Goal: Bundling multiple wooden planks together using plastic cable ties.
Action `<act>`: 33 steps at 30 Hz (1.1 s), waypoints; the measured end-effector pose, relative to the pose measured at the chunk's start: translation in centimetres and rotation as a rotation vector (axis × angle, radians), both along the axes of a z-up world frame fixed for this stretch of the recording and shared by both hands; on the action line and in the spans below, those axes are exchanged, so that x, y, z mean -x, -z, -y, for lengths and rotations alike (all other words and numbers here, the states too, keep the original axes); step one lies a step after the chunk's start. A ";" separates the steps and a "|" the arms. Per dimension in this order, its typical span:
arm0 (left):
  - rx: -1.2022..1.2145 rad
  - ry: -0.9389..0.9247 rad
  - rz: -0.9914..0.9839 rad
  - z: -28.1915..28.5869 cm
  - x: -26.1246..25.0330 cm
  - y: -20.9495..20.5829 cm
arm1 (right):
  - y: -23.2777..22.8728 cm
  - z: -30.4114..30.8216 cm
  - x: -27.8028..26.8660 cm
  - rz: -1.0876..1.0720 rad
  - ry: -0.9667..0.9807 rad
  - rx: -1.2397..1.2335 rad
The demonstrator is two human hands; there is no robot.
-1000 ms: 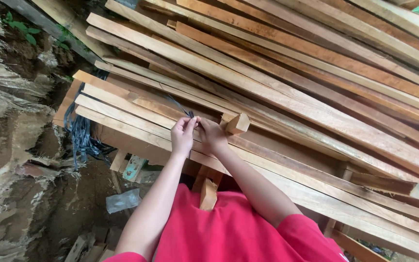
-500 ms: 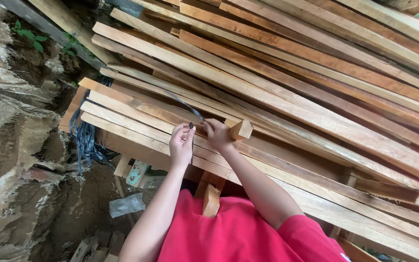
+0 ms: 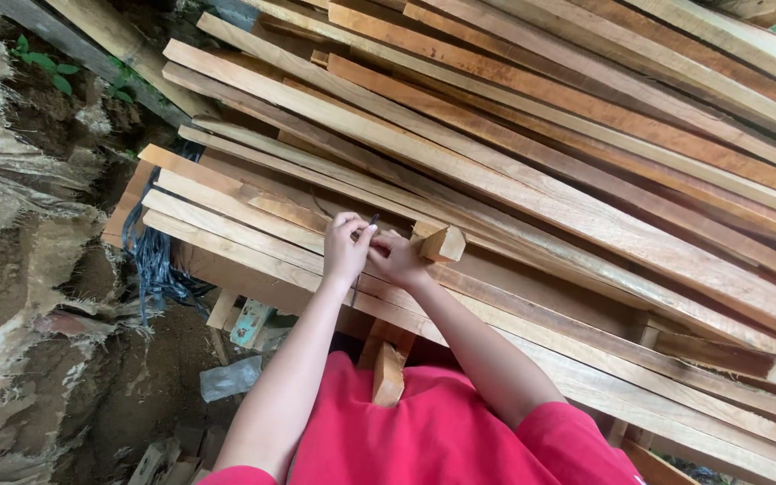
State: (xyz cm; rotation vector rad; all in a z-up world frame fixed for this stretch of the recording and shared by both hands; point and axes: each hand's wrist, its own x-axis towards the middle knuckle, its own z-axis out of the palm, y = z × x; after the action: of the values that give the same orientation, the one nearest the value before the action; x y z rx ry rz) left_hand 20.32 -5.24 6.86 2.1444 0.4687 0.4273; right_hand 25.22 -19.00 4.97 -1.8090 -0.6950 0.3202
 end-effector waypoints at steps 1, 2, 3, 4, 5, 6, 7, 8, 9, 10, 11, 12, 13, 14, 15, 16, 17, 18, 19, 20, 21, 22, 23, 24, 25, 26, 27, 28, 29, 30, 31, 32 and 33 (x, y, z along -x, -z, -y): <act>0.000 0.000 -0.004 0.2 0.1 -0.6 | -0.1 -0.1 0.1 -0.004 0.000 0.000; 0.011 0.020 0.017 0.3 0.3 -1.1 | -0.2 -0.2 0.3 -0.035 0.040 -0.008; 0.021 0.038 0.040 0.4 0.3 -1.7 | -0.3 -0.4 0.3 -0.063 0.077 -0.017; 0.020 0.035 0.037 0.6 0.9 -2.0 | -0.5 -0.4 0.6 -0.065 0.074 -0.018; 0.033 -0.025 0.108 0.9 1.2 -2.4 | -0.8 -0.3 0.6 -0.113 0.094 -0.031; 0.046 -0.085 0.178 1.1 1.5 -2.7 | -1.1 -0.2 0.6 -0.160 0.113 -0.045; 0.047 -0.083 0.176 1.5 2.2 -3.6 | -1.0 -0.2 0.4 -0.162 0.115 -0.044; 0.066 -0.185 0.193 1.9 2.9 -4.4 | -0.8 -0.2 0.2 -0.162 0.115 -0.043; 0.083 -0.287 0.209 2.2 3.7 -5.3 | -0.7 -0.3 0.2 -0.164 0.114 -0.043; 0.082 -0.284 0.206 2.5 4.3 -5.0 | -0.5 -0.3 0.4 -0.167 0.116 -0.044; 0.288 -0.269 -0.017 2.8 4.9 -4.6 | -0.3 -0.3 0.5 -0.188 0.118 -0.028; 0.491 -0.250 -0.242 3.1 5.4 -4.3 | -0.2 -0.4 0.6 -0.210 0.119 -0.012; 0.492 -0.253 -0.243 2.9 5.7 -2.8 | 0.1 -0.3 0.4 -0.211 0.116 -0.011; 0.364 -0.159 -0.302 2.7 6.0 -1.4 | 0.3 -0.3 0.4 -0.212 0.118 -0.020; 0.237 -0.065 -0.356 2.4 6.2 0.1 | 0.4 -0.2 0.1 -0.209 0.118 -0.028; 0.239 -0.070 -0.355 2.3 6.4 -0.6 | -0.5 0.1 0.2 -0.208 0.114 -0.027; 0.198 -0.087 -0.312 2.2 6.2 -1.2 | -1.5 0.5 -0.1 -0.156 0.062 0.004; 0.157 -0.105 -0.270 2.1 6.0 -1.8 | -2.6 0.9 -0.4 -0.102 0.009 0.036; 0.156 -0.103 -0.268 2.2 6.2 -2.8 | -3.0 1.0 -0.4 -0.101 0.012 0.035; 0.227 -0.145 -0.260 2.4 6.5 -3.7 | -3.5 1.2 -0.4 -0.109 0.009 0.119; 0.297 -0.184 -0.254 2.6 6.7 -4.6 | -3.9 1.4 -0.4 -0.119 0.011 0.204; 0.296 -0.179 -0.255 3.2 6.9 -5.8 | -3.3 1.2 -0.5 -0.119 0.016 0.203; 0.354 -0.162 -0.173 3.7 7.4 -7.0 | -2.7 0.9 -0.5 -0.053 0.081 0.184; 0.411 -0.144 -0.091 4.2 7.8 -8.2 | -2.0 0.6 -0.4 0.014 0.145 0.166; 0.409 -0.148 -0.096 4.2 8.3 -8.1 | -1.8 0.4 -0.5 0.008 0.142 0.165; 0.368 -0.124 -0.030 4.2 8.7 -8.0 | -1.6 0.1 -0.5 -0.007 0.167 0.139; 0.329 -0.098 0.040 4.3 9.0 -7.9 | -1.4 0.0 -0.8 -0.017 0.194 0.115; 0.328 -0.099 0.039 4.3 9.2 -8.4 | -1.1 -0.1 -0.5 -0.018 0.193 0.115; 0.321 -0.101 0.075 4.4 9.2 -8.9 | -0.9 -0.2 -0.6 -0.010 0.204 0.094; 0.314 -0.103 0.112 4.4 9.1 -9.5 | -0.7 -0.4 -0.7 -0.003 0.214 0.073; 0.314 -0.106 0.112 4.4 8.9 -10.0 | -0.5 -0.4 -0.7 -0.003 0.212 0.073; 0.299 -0.099 0.125 4.4 8.7 -10.6 | -0.3 -0.4 -0.6 -0.018 0.212 0.071; 0.285 -0.090 0.139 4.5 8.4 -11.1 | -0.1 -0.3 -0.7 -0.033 0.215 0.070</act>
State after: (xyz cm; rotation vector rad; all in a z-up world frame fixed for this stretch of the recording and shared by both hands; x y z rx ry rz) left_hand 11.96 -9.72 18.01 1.8111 0.5156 0.5237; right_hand 25.90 -18.72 5.11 -1.9210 -0.4660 0.2330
